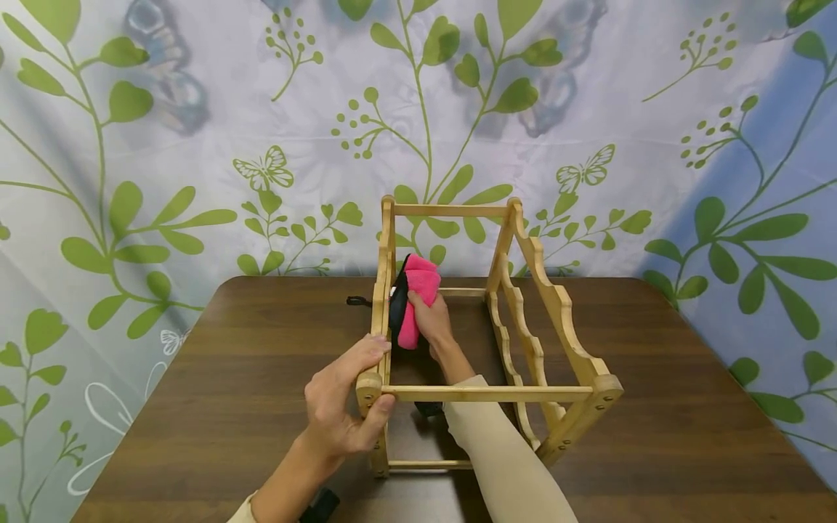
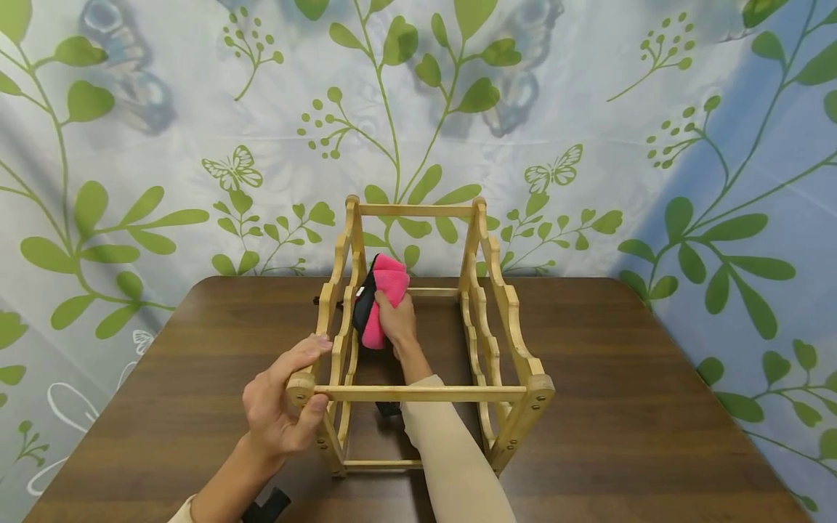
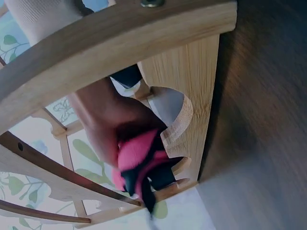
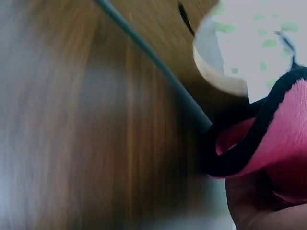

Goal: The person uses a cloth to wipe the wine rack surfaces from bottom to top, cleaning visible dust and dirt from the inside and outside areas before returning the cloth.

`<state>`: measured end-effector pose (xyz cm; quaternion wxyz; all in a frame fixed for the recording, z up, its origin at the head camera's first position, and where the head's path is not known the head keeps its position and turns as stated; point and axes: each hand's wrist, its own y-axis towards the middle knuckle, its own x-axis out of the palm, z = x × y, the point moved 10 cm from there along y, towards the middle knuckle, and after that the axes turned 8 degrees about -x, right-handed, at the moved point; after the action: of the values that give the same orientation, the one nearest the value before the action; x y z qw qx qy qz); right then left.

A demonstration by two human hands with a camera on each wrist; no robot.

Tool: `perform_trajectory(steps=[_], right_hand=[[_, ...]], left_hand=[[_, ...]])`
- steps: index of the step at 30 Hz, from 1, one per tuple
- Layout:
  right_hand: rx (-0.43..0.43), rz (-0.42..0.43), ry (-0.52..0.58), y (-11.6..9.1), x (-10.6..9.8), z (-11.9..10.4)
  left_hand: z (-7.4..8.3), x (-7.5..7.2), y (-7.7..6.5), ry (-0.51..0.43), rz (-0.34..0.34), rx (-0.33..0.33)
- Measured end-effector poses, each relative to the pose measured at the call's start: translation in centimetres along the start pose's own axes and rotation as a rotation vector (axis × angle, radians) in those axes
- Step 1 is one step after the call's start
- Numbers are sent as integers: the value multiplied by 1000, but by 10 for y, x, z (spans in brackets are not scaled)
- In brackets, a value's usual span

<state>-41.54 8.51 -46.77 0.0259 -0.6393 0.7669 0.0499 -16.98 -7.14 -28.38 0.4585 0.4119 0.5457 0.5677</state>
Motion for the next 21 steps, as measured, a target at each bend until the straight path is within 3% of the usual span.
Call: perform_trajectory(steps=[7, 15, 21], right_hand=[[-49, -120, 29, -6, 34, -12], [-68, -159, -124, -9, 37, -10], [-90, -285, -100, -12, 42, -12]], left_hand=[[-1, 0, 2, -21, -1, 4], [-1, 1, 2, -14, -9, 4], [-2, 1, 1, -17, -21, -2]])
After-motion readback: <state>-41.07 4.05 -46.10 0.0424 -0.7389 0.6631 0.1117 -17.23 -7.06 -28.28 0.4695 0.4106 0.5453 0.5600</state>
